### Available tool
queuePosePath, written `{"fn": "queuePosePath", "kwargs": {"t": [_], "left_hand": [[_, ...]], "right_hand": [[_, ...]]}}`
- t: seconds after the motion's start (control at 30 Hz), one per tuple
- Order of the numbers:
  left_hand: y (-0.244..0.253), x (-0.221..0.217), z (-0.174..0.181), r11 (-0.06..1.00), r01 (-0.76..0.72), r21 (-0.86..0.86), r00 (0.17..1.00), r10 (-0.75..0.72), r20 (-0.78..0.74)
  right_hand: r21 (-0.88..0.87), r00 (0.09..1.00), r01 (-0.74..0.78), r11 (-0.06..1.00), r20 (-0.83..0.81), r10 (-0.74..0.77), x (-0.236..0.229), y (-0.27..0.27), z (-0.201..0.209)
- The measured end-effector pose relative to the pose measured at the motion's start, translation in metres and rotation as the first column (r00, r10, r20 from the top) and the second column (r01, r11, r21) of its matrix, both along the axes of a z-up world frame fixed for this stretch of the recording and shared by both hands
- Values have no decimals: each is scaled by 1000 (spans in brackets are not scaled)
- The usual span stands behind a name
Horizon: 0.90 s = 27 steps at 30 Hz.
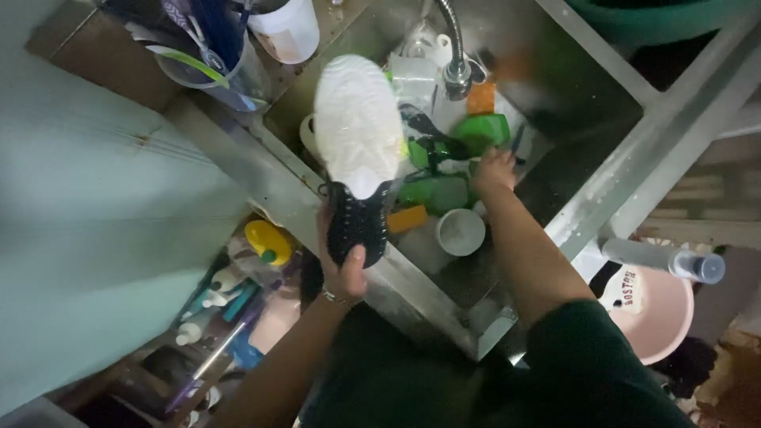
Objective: The person scrubs a black and white sneaker with a green brush and soap in a sink. They then rinse the shoe under running water from a faucet.
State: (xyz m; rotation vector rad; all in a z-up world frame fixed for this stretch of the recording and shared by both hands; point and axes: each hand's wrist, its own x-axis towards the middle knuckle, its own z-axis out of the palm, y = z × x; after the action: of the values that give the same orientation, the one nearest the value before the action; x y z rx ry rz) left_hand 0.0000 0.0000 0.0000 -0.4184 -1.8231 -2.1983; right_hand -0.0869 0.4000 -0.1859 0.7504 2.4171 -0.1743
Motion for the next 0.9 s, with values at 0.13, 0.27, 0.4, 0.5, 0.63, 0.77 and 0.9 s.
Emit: {"fn": "queuePosePath", "kwargs": {"t": [0.13,0.27,0.4,0.5,0.63,0.77,0.9], "left_hand": [[-7,21,-33,988,-72,135,988,52,144],[-11,3,22,999,33,26,998,-34,44],[-4,9,-10,1000,13,9,996,-12,-88],[-6,2,1,998,57,13,992,-56,-112],[2,4,5,989,135,54,983,-127,-129],[0,7,29,971,237,-32,969,-234,82],[2,5,47,968,244,-66,970,-244,2]], "right_hand": [[-70,997,-60,996,-50,57,11,29,-61],[26,991,-71,997,120,67,0,-4,-9],[33,977,-209,977,-38,210,8,3,71],[-147,932,-361,921,-102,349,62,-38,153],[-31,877,-461,887,132,461,124,-74,132],[47,861,-508,860,17,508,105,-119,159],[146,806,-562,814,-125,578,94,-123,191]]}}
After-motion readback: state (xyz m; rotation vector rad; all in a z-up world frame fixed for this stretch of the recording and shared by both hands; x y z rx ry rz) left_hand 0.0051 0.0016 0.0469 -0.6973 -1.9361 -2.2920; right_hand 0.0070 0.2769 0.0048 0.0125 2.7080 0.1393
